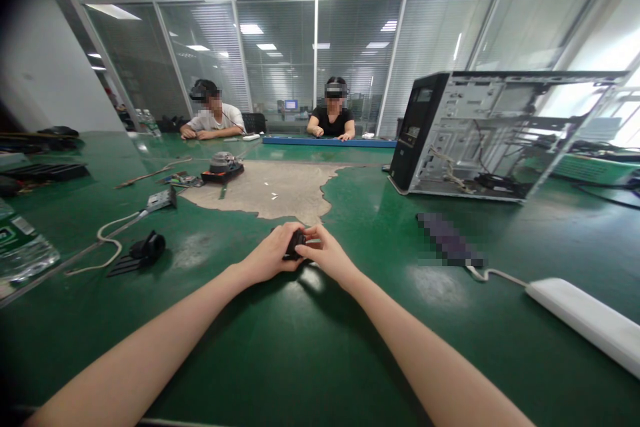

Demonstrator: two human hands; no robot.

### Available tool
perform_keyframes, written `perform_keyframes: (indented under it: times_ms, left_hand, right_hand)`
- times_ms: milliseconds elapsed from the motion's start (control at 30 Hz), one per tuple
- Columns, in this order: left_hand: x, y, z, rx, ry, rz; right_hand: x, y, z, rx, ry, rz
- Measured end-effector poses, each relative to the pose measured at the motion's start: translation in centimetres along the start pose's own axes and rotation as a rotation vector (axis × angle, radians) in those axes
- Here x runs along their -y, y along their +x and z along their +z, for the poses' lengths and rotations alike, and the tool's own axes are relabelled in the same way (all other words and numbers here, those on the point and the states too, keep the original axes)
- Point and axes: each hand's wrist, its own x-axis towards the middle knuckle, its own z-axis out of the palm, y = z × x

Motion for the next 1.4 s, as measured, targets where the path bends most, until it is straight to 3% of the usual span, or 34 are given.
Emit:
perform_keyframes:
  times_ms: [367, 467, 667, 1000, 1233, 1400]
  left_hand:
    - [0.02, 0.07, 0.06, -0.011, -0.006, 0.012]
    - [-0.01, 0.05, 0.01, -0.007, -0.001, 0.009]
    - [0.06, 0.00, 0.09, -0.005, -0.008, -0.016]
    - [0.23, -0.02, 0.20, -0.018, 0.020, 0.004]
    - [0.25, -0.07, 0.14, -0.014, 0.016, 0.004]
    - [0.25, -0.08, 0.24, -0.028, 0.006, 0.009]
  right_hand:
    - [-0.73, 0.39, 0.41, -0.070, -0.017, -0.006]
    - [-0.48, 0.29, 0.30, -0.042, -0.022, 0.027]
    - [-0.10, 0.01, 0.06, 0.016, -0.014, -0.041]
    - [-0.85, 0.46, 0.39, -0.081, -0.044, 0.004]
    - [-0.13, 0.07, 0.22, -0.003, 0.003, -0.030]
    - [-0.26, 0.07, 0.33, -0.048, -0.001, -0.040]
